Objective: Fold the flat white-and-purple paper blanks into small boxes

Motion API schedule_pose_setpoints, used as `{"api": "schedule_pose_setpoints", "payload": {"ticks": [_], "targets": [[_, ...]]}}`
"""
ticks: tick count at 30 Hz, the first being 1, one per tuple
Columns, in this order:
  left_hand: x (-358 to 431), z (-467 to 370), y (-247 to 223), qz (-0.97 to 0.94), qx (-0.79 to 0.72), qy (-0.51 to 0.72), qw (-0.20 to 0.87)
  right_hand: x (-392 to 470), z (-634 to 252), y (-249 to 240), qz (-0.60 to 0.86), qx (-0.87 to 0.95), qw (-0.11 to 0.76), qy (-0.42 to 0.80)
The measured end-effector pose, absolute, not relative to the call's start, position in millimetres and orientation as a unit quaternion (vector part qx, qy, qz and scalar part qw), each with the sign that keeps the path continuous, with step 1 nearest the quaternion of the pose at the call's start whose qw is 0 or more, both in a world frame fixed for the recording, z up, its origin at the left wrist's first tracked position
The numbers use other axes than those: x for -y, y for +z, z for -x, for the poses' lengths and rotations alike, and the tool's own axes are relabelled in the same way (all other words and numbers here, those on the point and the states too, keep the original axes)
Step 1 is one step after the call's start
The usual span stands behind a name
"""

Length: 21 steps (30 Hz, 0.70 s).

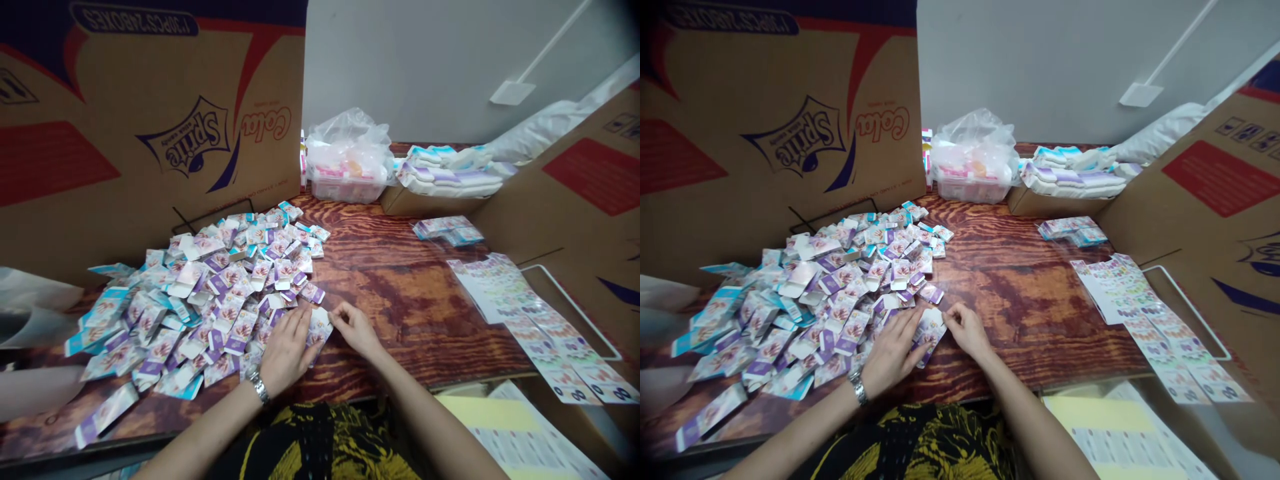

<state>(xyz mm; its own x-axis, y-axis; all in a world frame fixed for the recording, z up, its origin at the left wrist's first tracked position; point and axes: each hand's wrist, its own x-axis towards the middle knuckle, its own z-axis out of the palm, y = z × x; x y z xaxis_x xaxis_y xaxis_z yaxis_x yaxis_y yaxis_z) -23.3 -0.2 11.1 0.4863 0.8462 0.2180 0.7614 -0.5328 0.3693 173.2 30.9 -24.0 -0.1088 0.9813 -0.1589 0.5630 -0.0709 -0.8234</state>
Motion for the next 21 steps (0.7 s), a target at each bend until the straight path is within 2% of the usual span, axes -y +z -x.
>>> {"api": "schedule_pose_setpoints", "payload": {"ticks": [9, 17, 21], "targets": [[2.8, 14.0, -3.4, -0.852, -0.486, 0.160, 0.114, -30.4, -173.0, -10.8, 0.587, 0.615, 0.312, 0.425], [2.6, 10.2, -4.3, -0.842, -0.510, 0.126, 0.121, -26.8, -165.9, 3.4, 0.598, 0.694, 0.273, 0.293], [2.6, 8.7, -2.4, -0.835, -0.519, 0.133, 0.125, -27.0, -164.6, 6.0, 0.587, 0.683, 0.288, 0.326]]}}
